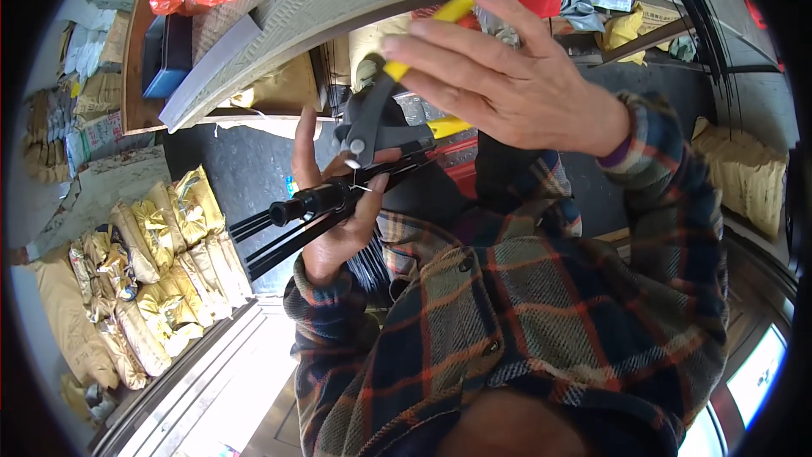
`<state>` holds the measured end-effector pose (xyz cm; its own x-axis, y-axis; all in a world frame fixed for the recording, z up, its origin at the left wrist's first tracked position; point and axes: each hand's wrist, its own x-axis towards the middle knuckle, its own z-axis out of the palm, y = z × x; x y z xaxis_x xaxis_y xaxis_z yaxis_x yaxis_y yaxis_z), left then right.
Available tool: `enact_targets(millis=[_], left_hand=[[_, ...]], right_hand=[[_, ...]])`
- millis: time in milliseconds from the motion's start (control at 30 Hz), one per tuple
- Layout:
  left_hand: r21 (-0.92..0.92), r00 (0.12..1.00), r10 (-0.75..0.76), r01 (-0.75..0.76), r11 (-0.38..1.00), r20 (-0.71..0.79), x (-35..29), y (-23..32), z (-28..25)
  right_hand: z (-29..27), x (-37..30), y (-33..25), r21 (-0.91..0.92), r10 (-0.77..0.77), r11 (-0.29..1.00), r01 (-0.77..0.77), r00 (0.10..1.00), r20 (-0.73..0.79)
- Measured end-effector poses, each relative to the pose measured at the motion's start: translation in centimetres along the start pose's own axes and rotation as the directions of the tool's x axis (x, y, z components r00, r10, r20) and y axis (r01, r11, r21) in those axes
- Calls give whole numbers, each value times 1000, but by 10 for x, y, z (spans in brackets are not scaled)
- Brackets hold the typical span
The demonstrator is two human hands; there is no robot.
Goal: The person is assembling black wire bundles and attaching plastic connectors at a workbench using pliers.
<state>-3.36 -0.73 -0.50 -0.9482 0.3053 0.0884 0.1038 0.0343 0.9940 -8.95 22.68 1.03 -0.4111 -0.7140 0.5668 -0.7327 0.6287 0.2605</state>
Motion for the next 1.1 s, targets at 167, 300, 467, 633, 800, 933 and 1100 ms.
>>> enact_targets(millis=[167,300,467,633,800,933,1100], left_hand=[[108,998,-61,63,992,-27,1,8,-2],[97,995,-85,90,991,-50,0,6,-2],[69,982,-124,135,988,-143,1,10,5],[96,981,-87,105,990,-175,1,7,6],[160,986,-162,156,975,27,2,6,-9],[-68,966,-65,84,994,249,-15,-3,-24],[-65,996,32,-26,998,78,-17,-21,-3]], right_hand=[[3,11,-1,-404,-126,911,82,988,-84],[-1,8,-1,-410,-93,911,51,992,-84],[5,-5,-22,-192,-8,981,-16,992,-125],[11,-23,-55,62,273,962,-267,956,-108],[-7,-27,-13,569,26,814,-112,987,158],[-21,-9,15,368,-637,-199,-908,405,656],[-26,-20,11,816,-279,100,-570,771,573]])
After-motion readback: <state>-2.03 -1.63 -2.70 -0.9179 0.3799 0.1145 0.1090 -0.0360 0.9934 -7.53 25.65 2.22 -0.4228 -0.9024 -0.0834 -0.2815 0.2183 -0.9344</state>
